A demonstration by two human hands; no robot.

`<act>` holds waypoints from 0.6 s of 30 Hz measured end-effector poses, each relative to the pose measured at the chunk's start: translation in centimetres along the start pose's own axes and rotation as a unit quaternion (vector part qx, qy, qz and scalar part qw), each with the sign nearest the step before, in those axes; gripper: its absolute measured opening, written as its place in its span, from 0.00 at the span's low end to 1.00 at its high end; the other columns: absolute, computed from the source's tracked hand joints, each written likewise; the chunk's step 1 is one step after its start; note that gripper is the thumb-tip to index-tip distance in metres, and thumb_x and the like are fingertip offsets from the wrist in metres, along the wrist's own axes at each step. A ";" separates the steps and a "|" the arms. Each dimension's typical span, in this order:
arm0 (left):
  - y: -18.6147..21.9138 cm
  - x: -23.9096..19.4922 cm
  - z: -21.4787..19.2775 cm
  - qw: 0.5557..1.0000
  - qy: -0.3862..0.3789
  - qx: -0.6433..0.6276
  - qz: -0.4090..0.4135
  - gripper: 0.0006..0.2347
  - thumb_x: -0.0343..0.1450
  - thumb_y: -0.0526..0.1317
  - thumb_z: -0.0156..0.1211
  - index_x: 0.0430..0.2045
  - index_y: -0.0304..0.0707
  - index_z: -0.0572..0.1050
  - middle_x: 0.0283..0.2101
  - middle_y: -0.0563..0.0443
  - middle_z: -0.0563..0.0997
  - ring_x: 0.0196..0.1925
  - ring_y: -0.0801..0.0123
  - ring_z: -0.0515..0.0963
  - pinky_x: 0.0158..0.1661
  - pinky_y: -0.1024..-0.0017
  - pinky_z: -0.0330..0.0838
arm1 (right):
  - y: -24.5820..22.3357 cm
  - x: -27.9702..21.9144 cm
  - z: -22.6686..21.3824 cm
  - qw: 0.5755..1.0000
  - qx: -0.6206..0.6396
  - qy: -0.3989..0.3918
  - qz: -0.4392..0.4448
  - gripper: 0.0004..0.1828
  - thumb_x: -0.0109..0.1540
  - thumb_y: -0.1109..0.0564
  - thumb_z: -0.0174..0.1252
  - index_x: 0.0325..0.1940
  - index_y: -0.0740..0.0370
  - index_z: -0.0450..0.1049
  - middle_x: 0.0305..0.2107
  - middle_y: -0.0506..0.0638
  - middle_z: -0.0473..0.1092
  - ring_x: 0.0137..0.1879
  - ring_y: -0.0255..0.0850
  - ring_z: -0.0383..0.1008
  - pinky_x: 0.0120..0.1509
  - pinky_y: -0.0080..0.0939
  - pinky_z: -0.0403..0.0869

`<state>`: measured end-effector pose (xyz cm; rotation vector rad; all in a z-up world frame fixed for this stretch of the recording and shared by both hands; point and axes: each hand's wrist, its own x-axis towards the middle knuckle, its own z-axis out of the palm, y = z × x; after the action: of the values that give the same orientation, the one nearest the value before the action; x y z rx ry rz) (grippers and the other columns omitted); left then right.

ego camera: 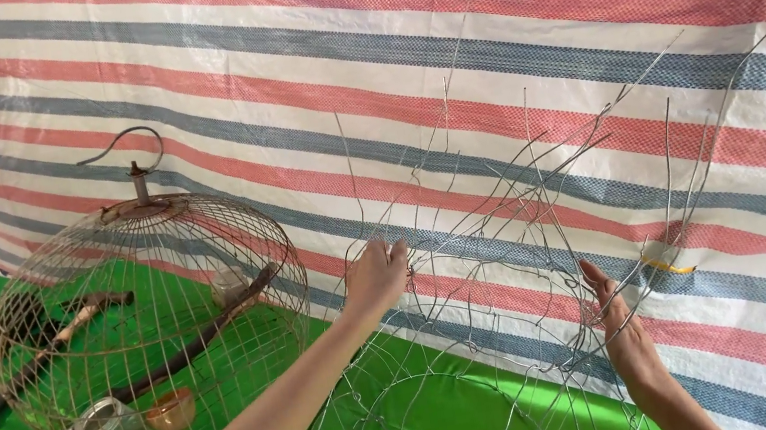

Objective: Manually constructing a wire birdcage by bending and twisting metal wires into a mesh structure.

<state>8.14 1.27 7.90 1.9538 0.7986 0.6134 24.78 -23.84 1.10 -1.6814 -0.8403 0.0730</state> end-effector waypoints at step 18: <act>-2.3 0.1 1.2 0.976 0.044 -0.172 0.128 0.14 0.74 0.29 0.46 0.55 0.36 0.68 0.52 0.54 0.82 0.22 0.74 0.84 0.18 0.86 0.70 | -0.6 -0.3 0.1 0.999 0.017 -0.001 0.032 0.42 0.63 0.28 0.22 0.79 0.43 0.49 0.78 0.52 0.44 0.83 0.48 0.40 0.79 0.69 0.42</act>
<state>8.32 1.56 5.30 1.7270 0.4573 0.9325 24.21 -23.85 1.50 -1.6767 -0.7839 0.1324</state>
